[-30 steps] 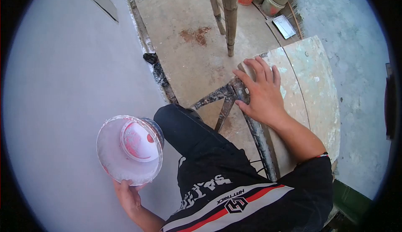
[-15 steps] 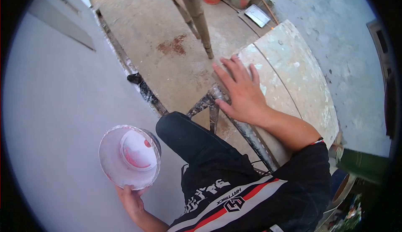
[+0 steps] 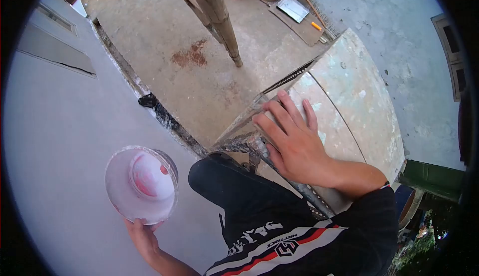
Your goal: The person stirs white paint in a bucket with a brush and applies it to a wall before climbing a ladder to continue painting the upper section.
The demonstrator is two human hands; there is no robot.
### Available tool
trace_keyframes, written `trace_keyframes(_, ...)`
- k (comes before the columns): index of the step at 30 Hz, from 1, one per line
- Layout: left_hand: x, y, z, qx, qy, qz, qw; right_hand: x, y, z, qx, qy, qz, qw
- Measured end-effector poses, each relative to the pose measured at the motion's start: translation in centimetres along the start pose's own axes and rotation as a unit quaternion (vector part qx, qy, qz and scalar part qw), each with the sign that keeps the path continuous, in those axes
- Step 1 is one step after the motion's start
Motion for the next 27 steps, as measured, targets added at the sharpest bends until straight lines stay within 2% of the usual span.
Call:
trace_keyframes(5, 1.8, 1.1, -2.9, -0.005, 0.01, -0.022, 1.0, 0.7, -0.4, 0.1, 0.021, 0.011, 0.023, 0.999)
trace_keyframes(12, 4.1, 1.8, -2.7, 0.007, 0.011, -0.035, 0.999, 1.1, -0.2, 0.1, 0.031, 0.024, 0.059, 0.997)
trace_keyframes(16, 5.2, 2.3, -3.4, 0.011, -0.02, -0.03, 0.999, 1.2, 0.0, 0.2, 0.024, 0.019, 0.043, 0.999)
trace_keyframes(27, 3.9, 4.8, -9.7, 0.095, -0.008, -0.036, 0.995, -0.3, 0.5, -0.8, 0.038, -0.007, 0.003, 0.999)
Point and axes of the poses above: each hand's wrist, its own x-axis towards the middle knuckle, its own y-axis out of the palm, z = x × y, the point moved 3 cm from there along x, towards the middle knuckle, and after that the axes turned 1 degree about -z, right-handed, at the moved point
